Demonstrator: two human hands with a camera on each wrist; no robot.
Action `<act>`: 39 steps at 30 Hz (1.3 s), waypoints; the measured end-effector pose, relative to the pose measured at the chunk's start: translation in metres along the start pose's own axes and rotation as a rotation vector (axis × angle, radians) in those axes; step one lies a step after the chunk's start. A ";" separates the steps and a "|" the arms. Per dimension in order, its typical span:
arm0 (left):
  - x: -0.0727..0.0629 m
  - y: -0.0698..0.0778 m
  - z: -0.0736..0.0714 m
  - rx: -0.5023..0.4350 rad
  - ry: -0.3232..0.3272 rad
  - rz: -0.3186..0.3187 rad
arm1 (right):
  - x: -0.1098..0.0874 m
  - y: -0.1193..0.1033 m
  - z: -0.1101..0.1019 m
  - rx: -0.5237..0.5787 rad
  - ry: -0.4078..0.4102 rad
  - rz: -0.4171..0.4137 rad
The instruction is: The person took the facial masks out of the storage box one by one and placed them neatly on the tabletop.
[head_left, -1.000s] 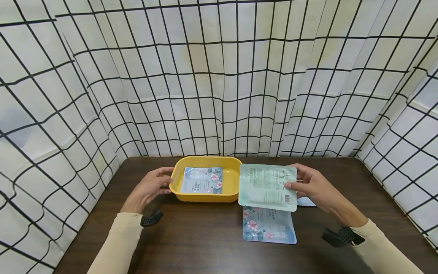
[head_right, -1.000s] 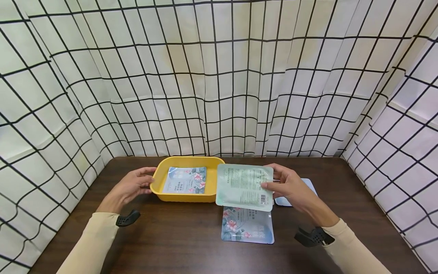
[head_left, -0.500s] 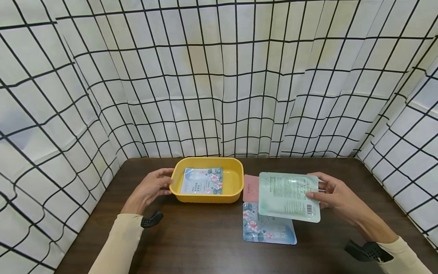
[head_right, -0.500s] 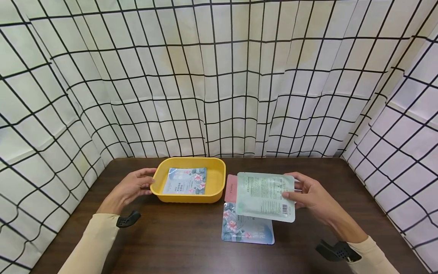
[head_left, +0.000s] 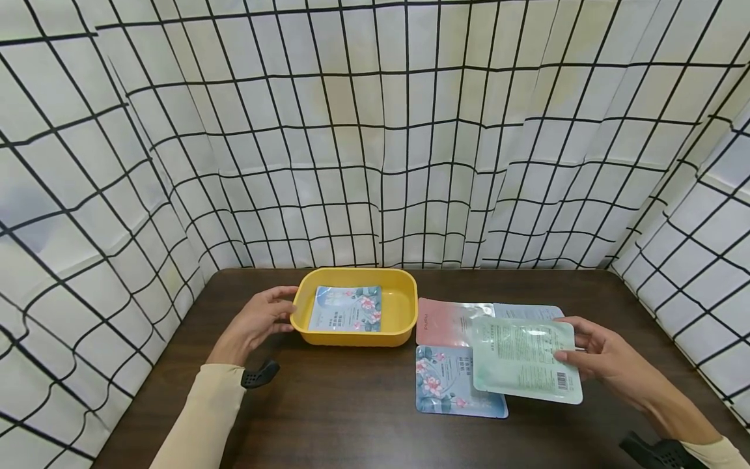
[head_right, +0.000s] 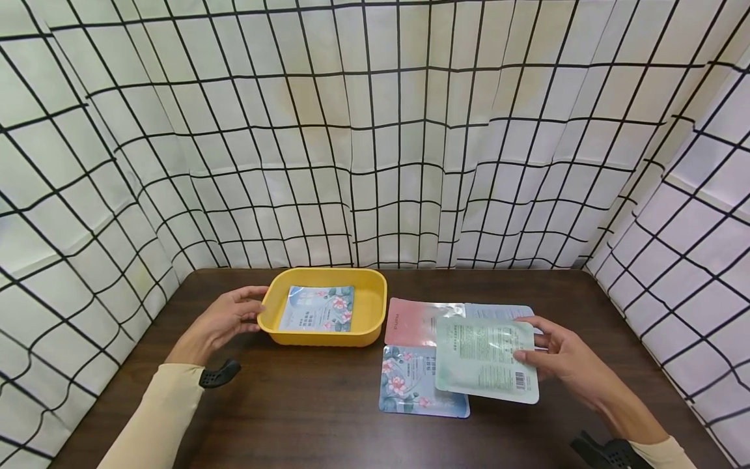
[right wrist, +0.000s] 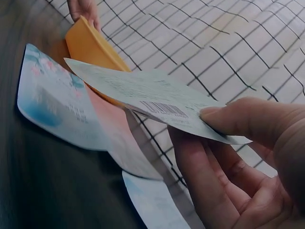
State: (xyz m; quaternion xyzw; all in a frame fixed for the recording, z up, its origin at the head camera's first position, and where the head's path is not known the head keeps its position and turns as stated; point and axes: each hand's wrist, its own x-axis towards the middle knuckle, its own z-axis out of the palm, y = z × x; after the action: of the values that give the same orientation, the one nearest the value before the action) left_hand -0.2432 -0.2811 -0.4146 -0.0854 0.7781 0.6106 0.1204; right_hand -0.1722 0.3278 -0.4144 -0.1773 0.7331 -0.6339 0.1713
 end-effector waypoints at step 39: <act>-0.001 0.001 -0.001 -0.017 -0.015 -0.004 | -0.033 0.040 -0.039 -0.003 -0.079 0.186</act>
State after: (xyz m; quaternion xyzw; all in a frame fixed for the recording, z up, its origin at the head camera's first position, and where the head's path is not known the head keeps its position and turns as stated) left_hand -0.2426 -0.2816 -0.4138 -0.0832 0.7718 0.6176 0.1266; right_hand -0.1632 0.3830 -0.4474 -0.1335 0.7399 -0.6069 0.2578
